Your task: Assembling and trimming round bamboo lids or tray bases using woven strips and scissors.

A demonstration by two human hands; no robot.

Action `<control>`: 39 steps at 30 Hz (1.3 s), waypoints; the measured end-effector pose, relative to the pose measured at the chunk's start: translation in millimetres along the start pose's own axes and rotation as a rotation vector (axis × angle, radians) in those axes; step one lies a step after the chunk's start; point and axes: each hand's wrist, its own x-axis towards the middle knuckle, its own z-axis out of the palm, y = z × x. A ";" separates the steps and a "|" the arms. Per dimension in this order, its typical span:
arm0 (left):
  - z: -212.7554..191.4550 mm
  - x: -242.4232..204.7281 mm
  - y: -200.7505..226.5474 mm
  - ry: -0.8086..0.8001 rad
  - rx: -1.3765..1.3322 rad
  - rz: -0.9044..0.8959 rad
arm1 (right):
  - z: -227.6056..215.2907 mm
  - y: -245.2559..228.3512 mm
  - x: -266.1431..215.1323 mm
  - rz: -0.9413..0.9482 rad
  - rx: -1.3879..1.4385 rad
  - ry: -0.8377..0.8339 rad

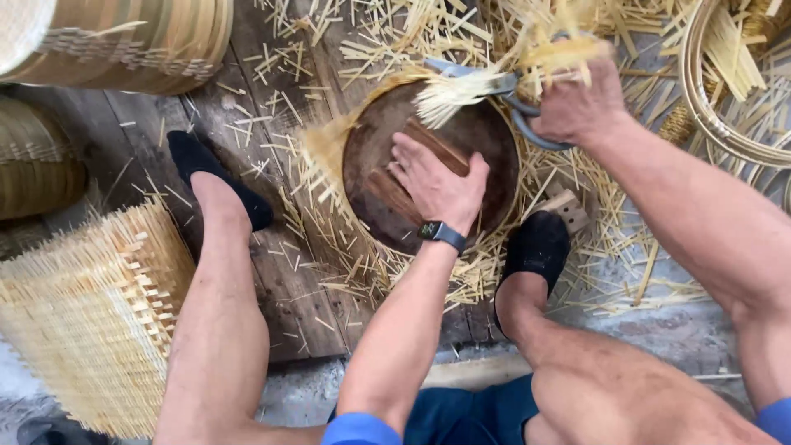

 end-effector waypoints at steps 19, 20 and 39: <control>-42.8 8.8 -28.2 -0.297 -0.112 0.437 | 86.8 44.0 -8.0 -0.043 -0.554 0.028; -42.7 10.5 -28.2 -0.322 -0.112 0.448 | 53.0 36.8 -9.6 -0.077 -0.440 -0.070; -57.8 26.6 -45.0 -0.621 0.003 0.659 | 3.7 -0.8 0.5 -0.095 -0.258 0.241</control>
